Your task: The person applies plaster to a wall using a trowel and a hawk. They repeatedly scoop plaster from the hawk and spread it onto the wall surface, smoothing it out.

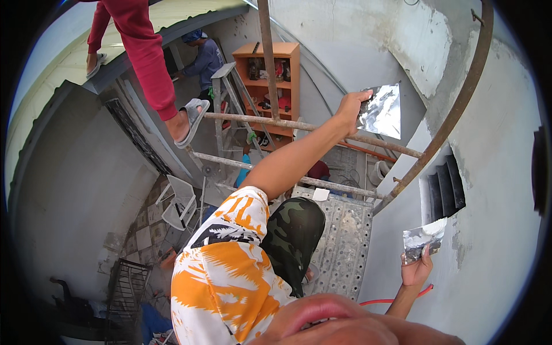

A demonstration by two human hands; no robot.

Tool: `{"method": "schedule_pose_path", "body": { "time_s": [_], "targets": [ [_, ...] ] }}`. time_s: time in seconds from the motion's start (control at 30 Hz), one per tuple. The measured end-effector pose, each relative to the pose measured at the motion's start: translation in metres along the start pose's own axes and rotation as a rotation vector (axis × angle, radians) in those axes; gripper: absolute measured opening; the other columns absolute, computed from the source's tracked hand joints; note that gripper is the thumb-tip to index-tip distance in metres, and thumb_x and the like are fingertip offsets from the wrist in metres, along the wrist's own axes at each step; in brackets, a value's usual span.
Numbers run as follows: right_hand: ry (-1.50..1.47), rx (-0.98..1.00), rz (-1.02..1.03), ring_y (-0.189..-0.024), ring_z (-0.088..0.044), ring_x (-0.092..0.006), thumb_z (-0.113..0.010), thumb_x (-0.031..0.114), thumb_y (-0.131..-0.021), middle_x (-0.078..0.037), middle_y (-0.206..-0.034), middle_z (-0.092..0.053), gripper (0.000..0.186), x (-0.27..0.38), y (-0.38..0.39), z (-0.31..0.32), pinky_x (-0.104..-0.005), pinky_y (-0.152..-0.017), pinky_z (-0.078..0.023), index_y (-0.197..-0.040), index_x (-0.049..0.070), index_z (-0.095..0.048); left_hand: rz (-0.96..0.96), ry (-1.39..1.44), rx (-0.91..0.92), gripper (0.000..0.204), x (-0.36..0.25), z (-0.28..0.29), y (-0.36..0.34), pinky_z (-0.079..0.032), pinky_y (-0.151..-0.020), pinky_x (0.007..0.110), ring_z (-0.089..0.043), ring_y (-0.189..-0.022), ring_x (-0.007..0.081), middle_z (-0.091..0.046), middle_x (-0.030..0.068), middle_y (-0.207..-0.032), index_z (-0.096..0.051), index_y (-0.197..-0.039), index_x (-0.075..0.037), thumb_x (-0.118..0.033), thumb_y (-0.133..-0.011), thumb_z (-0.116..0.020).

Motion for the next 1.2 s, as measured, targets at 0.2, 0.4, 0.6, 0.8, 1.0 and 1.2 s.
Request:
{"method": "schedule_pose_path", "body": {
  "time_s": [0.2, 0.4, 0.6, 0.8, 1.0, 1.2],
  "targets": [
    [-0.066, -0.046, -0.013, -0.090, -0.072, -0.0208, -0.058, 0.016, -0.100, -0.008, -0.114, -0.070, 0.031, 0.025, 0.003, 0.023, -0.0397, -0.060, -0.066, -0.130, 0.007, -0.058, 0.026, -0.222, -0.231, 0.019, 0.046, 0.110, -0.072, -0.058, -0.062, 0.038, -0.069, -0.068, 0.0208, -0.069, 0.0113, -0.086, -0.064, -0.099, 0.001, -0.018, -0.098, -0.059],
    [-0.037, -0.104, 0.059, -0.089, -0.072, -0.0190, -0.057, 0.015, -0.101, -0.009, -0.114, -0.071, 0.030, 0.038, 0.005, 0.050, -0.0368, -0.060, -0.064, -0.130, 0.007, -0.057, -0.104, -0.639, -0.328, 0.027, 0.077, 0.139, -0.096, -0.053, -0.061, 0.038, -0.067, -0.068, 0.0223, -0.070, 0.0143, -0.086, -0.068, -0.096, 0.008, -0.019, -0.094, -0.069],
    [-0.036, 0.027, 0.061, -0.089, -0.072, -0.0190, -0.056, 0.017, -0.102, -0.008, -0.114, -0.071, 0.030, 0.036, -0.005, 0.031, -0.0355, -0.059, -0.059, -0.130, 0.005, -0.057, -0.042, -0.610, -0.323, 0.026, 0.071, 0.141, -0.100, -0.051, -0.062, 0.040, -0.067, -0.073, 0.0223, -0.070, 0.0123, -0.087, -0.070, -0.099, 0.006, -0.019, -0.093, -0.067],
    [0.012, 0.009, 0.084, -0.094, -0.071, -0.0215, -0.057, 0.016, -0.100, -0.010, -0.115, -0.071, 0.033, 0.033, -0.004, 0.016, -0.0390, -0.064, -0.059, -0.130, 0.004, -0.057, 0.052, -0.522, -0.344, 0.023, 0.075, 0.142, -0.105, -0.053, -0.064, 0.041, -0.068, -0.074, 0.0226, -0.070, 0.0124, -0.091, -0.069, -0.103, 0.004, -0.017, -0.094, -0.066],
    [-0.015, -0.023, 0.081, -0.094, -0.071, -0.0224, -0.058, 0.012, -0.097, -0.010, -0.115, -0.071, 0.034, 0.037, -0.001, 0.021, -0.0391, -0.065, -0.060, -0.130, 0.003, -0.057, 0.067, -0.406, -0.289, 0.024, 0.066, 0.137, -0.095, -0.055, -0.069, 0.039, -0.069, -0.077, 0.0238, -0.070, 0.0135, -0.095, -0.068, -0.106, 0.003, -0.017, -0.095, -0.064],
    [0.004, -0.105, 0.091, -0.087, -0.071, -0.0178, -0.057, 0.013, -0.099, -0.007, -0.107, -0.072, 0.023, 0.034, 0.001, 0.012, -0.0340, -0.064, -0.061, -0.120, 0.006, -0.061, 0.029, -0.071, -0.280, 0.022, 0.089, 0.116, -0.116, -0.057, -0.070, 0.039, -0.069, -0.076, 0.0232, -0.070, 0.0130, -0.093, -0.066, -0.102, 0.002, -0.019, -0.096, -0.062]
  ]
}}
Point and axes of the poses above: each hand's wrist, its own y-axis away from the middle knuckle, its own z-axis out of the back of the hand, x = y × z, the point moved 4 cm from there along -y, towards the middle knuckle
